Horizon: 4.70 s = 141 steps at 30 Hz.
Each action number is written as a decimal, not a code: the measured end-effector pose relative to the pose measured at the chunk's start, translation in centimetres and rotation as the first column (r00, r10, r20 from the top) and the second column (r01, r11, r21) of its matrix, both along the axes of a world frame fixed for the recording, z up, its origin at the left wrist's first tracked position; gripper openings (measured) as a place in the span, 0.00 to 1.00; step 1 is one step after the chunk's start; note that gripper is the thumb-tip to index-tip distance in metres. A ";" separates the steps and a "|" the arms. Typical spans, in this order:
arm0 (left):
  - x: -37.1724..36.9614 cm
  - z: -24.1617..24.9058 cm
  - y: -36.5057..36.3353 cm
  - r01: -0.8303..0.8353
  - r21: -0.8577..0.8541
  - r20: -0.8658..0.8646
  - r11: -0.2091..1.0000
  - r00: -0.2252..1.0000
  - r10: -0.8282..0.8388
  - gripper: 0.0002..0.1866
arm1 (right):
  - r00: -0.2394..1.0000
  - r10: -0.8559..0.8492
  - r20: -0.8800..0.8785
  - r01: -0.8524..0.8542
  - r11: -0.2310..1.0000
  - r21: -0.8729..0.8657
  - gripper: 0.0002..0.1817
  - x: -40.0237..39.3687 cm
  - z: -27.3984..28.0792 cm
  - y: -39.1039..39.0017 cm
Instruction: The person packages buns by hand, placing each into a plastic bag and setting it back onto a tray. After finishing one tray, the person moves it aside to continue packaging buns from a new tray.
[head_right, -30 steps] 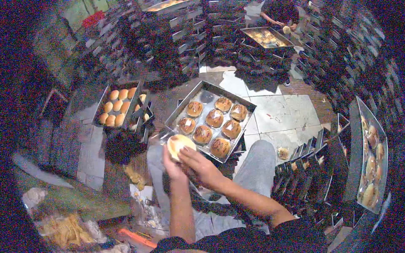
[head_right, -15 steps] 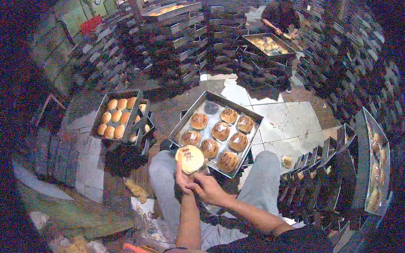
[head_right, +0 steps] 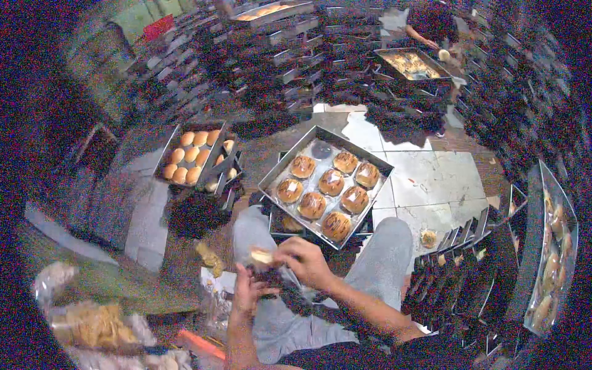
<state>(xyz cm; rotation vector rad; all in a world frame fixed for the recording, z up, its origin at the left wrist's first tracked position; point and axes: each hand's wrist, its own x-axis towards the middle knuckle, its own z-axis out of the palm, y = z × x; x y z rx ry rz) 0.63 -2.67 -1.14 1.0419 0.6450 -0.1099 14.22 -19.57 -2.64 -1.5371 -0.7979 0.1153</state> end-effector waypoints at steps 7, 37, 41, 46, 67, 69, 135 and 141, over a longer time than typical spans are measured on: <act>2.3 2.3 2.6 -0.323 0.946 0.309 -0.030 0.925 -0.222 0.11 | 0.997 -0.035 -0.073 0.035 0.999 -0.002 0.09 0.5 1.2 3.1; 4.2 2.4 6.8 -0.500 0.752 0.504 0.430 0.856 0.114 0.09 | 0.804 -0.078 -0.590 -0.032 0.984 -0.174 0.11 3.5 5.1 7.8; 3.3 2.8 6.8 -0.409 0.853 0.375 0.324 0.912 0.165 0.09 | 0.702 0.092 -0.706 -0.071 0.996 0.060 0.10 4.5 -1.9 8.3; -4.7 -3.2 5.4 -0.242 0.810 0.132 0.534 0.963 0.237 0.10 | 0.283 0.199 -0.938 -0.087 0.980 0.181 0.10 -2.6 -8.8 7.2; -7.1 -12.0 7.7 0.052 0.825 -0.153 0.563 0.979 0.134 0.31 | 0.693 -0.608 -0.389 0.430 0.780 -0.455 0.29 22.7 -13.8 -4.4; -13.6 -18.4 12.2 0.691 0.619 -0.730 0.375 0.682 -0.052 0.28 | 0.722 -0.681 -0.121 0.617 0.713 -0.333 0.27 16.3 -12.6 -5.0; 4.3 -16.2 -2.5 0.425 0.872 -0.156 0.243 0.711 -0.685 0.12 | 0.525 -0.850 -0.037 0.594 0.397 -0.700 0.24 -7.1 -10.4 -27.0; 3.6 -14.2 -1.3 0.535 0.791 -0.276 0.295 0.743 -0.609 0.15 | 0.555 -0.706 -0.439 0.576 0.707 -0.410 0.44 -5.3 -14.0 -22.3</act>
